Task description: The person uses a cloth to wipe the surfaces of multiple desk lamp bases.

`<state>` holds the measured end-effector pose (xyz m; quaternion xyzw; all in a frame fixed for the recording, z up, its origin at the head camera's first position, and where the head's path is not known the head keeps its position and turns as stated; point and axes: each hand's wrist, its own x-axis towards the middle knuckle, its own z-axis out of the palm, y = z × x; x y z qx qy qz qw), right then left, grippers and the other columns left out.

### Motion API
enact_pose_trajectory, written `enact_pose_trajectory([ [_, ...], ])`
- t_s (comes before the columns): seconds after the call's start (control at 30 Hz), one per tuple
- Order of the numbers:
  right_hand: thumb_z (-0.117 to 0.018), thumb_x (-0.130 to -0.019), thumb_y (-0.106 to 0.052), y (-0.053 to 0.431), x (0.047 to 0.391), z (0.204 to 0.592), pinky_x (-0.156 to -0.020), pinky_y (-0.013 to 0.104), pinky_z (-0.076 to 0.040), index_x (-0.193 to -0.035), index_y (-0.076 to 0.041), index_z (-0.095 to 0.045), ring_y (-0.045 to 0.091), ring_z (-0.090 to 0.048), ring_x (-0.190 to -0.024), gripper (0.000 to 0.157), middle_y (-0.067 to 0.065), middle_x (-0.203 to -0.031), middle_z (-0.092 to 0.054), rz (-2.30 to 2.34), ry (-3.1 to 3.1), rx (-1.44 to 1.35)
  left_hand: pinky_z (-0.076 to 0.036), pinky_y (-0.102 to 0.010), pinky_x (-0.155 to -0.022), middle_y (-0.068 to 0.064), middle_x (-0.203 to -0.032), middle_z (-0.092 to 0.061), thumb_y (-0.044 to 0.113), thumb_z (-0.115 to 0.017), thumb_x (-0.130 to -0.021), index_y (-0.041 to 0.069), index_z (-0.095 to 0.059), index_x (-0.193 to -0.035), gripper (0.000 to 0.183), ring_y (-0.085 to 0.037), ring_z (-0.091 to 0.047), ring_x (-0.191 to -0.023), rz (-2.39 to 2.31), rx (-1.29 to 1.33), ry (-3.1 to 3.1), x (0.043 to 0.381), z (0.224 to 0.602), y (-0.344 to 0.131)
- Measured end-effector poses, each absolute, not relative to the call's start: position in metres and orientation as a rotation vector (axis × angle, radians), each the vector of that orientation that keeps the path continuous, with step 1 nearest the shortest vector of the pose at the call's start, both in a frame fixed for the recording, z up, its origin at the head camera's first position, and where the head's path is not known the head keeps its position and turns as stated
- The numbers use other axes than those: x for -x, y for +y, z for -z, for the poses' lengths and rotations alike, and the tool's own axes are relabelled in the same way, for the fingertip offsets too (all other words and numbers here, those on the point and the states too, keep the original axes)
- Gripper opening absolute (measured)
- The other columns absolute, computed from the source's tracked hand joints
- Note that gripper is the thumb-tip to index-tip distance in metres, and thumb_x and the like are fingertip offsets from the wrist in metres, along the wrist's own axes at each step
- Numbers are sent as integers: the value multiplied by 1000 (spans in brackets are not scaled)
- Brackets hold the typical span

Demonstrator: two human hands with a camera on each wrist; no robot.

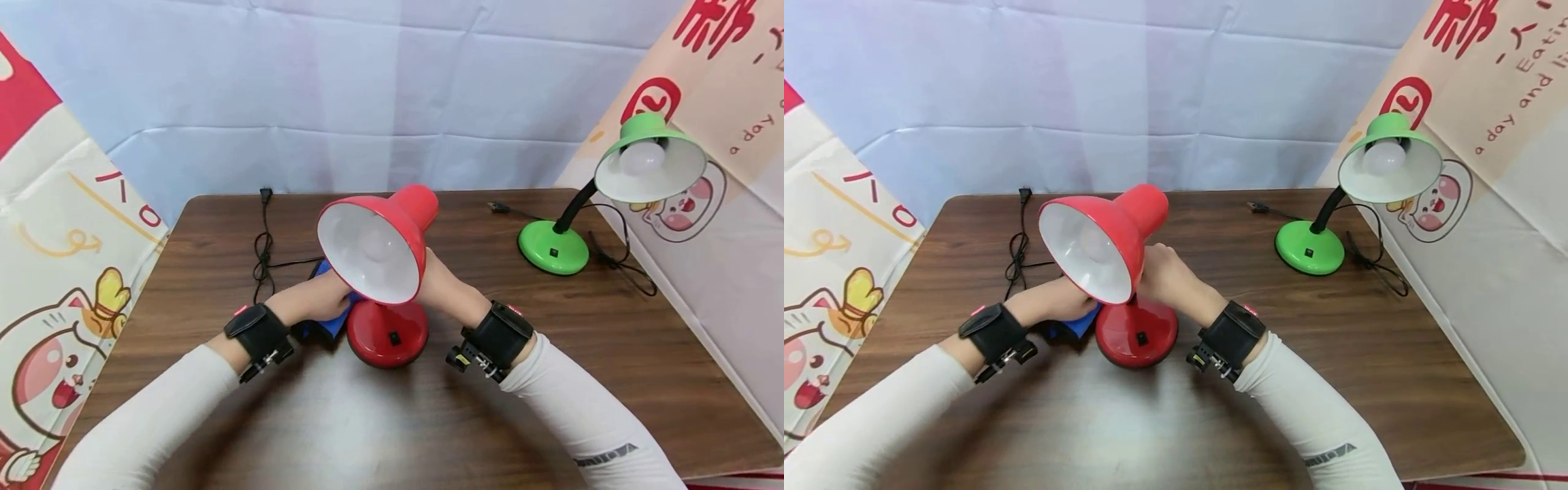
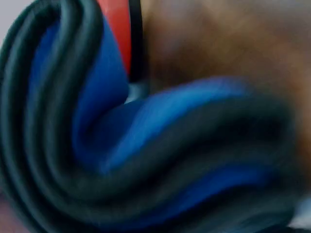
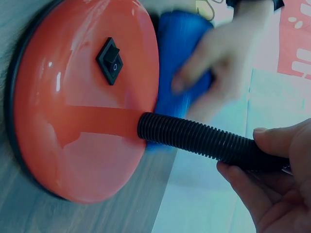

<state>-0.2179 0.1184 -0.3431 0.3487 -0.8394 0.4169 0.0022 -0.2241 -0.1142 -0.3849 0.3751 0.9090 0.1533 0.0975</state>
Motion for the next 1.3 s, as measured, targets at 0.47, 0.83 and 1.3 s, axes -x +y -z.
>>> enact_pose_trajectory([
  [0.47,-65,-82,-12,114,222,344,-52,25,-34,-62,-9,-43,11,-40,-51,30,-3,-54,-34,-1036,-2671,-1035,-53,-22,-75,-1,-101,-63,12,-54,-95,10,-67,-105,17,-13,-59,-98,-171,-1349,3132,153,388,-10],
  [0.83,-74,-77,-13,107,226,346,-79,42,-53,-109,3,-55,27,-65,-88,40,17,-96,-67,-1067,-2659,-1029,-45,-38,-104,-8,-138,-53,28,-67,-85,11,-48,-138,59,-27,-47,-126,-45,-1068,2775,139,379,-30],
  [1.3,-75,-78,-17,103,226,340,-70,34,-47,-111,-1,-57,21,-60,-81,41,13,-91,-66,-1108,-2715,-977,-45,-29,-99,-9,-118,-60,10,-52,-92,2,-48,-131,40,-19,-53,-116,-484,-1092,2908,168,388,-4],
])
